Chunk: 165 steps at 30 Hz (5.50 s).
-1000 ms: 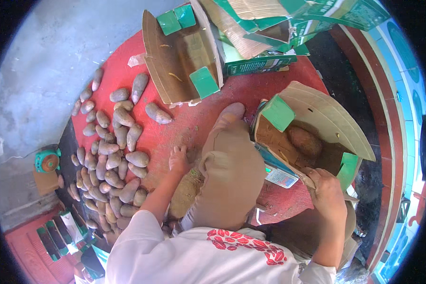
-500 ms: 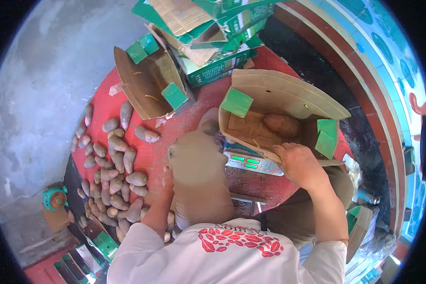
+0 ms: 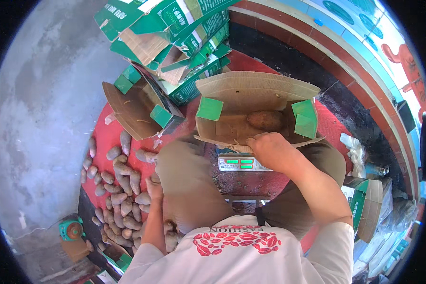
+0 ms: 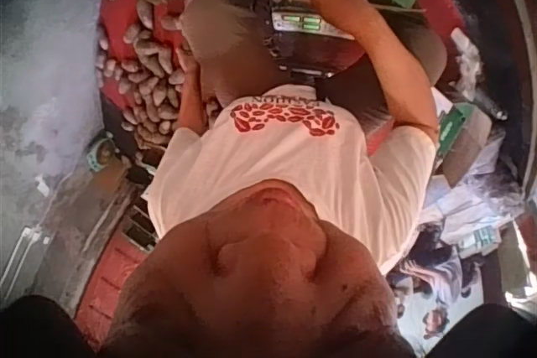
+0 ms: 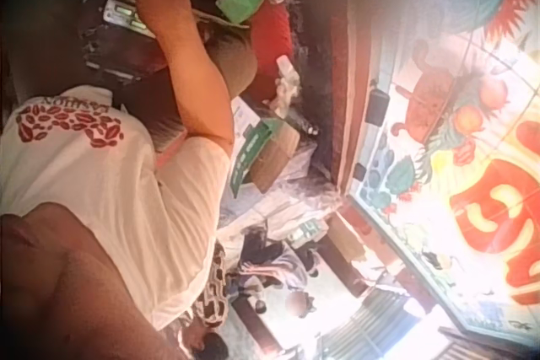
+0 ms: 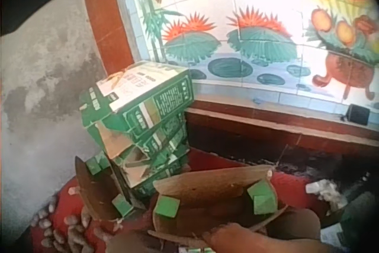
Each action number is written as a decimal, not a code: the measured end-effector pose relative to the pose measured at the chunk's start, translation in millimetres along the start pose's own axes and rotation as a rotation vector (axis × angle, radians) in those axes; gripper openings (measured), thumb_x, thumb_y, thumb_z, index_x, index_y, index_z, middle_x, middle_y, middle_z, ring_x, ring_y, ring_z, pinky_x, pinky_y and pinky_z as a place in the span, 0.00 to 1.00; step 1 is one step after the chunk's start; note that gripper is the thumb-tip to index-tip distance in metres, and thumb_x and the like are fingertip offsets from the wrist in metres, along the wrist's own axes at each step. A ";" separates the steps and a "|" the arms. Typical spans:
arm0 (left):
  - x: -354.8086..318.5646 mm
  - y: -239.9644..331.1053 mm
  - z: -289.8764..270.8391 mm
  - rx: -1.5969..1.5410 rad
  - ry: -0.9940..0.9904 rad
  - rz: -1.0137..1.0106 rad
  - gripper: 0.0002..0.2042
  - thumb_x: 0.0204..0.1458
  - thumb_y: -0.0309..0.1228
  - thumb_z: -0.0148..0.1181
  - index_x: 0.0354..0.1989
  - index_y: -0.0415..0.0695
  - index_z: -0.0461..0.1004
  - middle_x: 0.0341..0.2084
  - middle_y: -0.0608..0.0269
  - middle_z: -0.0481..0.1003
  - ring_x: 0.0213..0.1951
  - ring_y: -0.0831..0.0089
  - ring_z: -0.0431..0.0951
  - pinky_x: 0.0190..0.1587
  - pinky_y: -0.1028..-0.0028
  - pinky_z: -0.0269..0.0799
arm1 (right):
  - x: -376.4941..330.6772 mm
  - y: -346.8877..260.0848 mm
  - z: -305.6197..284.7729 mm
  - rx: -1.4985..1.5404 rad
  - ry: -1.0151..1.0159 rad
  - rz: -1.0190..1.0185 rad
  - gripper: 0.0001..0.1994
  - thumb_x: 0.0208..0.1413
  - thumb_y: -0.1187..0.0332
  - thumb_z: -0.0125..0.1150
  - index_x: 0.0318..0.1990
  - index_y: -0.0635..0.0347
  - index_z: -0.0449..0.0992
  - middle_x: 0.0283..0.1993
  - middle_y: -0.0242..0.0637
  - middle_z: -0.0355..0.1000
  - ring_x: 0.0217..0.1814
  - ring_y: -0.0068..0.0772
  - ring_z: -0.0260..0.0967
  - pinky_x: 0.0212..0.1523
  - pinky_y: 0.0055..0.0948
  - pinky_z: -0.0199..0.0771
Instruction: Picking up sweet potatoes from a pile on the floor and packing them into green cardboard boxes placed on a scale.
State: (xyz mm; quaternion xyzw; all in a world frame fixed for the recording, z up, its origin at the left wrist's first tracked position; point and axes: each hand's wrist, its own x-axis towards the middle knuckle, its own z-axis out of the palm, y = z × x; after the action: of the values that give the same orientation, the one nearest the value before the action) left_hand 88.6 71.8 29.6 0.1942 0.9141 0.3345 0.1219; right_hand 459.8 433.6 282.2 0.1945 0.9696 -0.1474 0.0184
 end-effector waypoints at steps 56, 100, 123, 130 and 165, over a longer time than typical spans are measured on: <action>-25.0 461.2 97.4 0.768 -0.942 0.948 0.23 0.45 0.39 0.63 0.49 0.44 0.69 0.42 0.49 0.74 0.47 0.54 0.72 0.49 0.62 0.68 | 6.6 1.1 -4.5 0.048 -0.111 0.074 0.09 0.49 0.69 0.52 0.32 0.58 0.80 0.35 0.43 0.77 0.38 0.40 0.77 0.34 0.37 0.76; -50.3 -23.2 9.0 0.232 -0.224 -0.431 0.23 0.46 0.39 0.61 0.51 0.44 0.70 0.45 0.50 0.75 0.50 0.56 0.73 0.52 0.64 0.67 | 7.3 2.2 -19.5 0.095 -0.092 0.083 0.13 0.44 0.75 0.59 0.40 0.63 0.72 0.37 0.48 0.72 0.42 0.51 0.70 0.43 0.43 0.69; -192.4 -117.6 5.0 0.766 -0.883 -0.700 0.29 0.48 0.42 0.56 0.60 0.49 0.61 0.59 0.58 0.63 0.64 0.60 0.57 0.63 0.57 0.53 | 8.8 1.2 -26.4 0.254 -0.160 0.240 0.10 0.55 0.76 0.51 0.44 0.68 0.71 0.38 0.53 0.70 0.41 0.52 0.67 0.45 0.33 0.67; -217.0 -99.3 -13.4 1.170 -0.834 -0.428 0.20 0.55 0.36 0.48 0.58 0.55 0.65 0.57 0.63 0.63 0.63 0.61 0.57 0.60 0.42 0.48 | 13.8 8.6 -17.0 0.239 -0.096 0.125 0.10 0.57 0.73 0.51 0.44 0.68 0.71 0.36 0.51 0.71 0.37 0.48 0.67 0.43 0.31 0.67; -216.4 -144.4 -56.2 1.191 -0.738 -0.478 0.23 0.51 0.37 0.55 0.57 0.51 0.64 0.50 0.62 0.70 0.51 0.63 0.72 0.47 0.65 0.71 | 20.8 1.7 -19.2 0.207 -0.095 0.274 0.12 0.52 0.75 0.56 0.45 0.64 0.72 0.43 0.52 0.72 0.46 0.53 0.70 0.46 0.36 0.69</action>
State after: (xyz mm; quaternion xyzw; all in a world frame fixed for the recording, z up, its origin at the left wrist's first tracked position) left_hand 222.9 -155.6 -3.5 0.1230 0.8577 -0.3408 0.3649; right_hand 441.7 448.5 298.2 0.3187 0.9117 -0.2514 0.0639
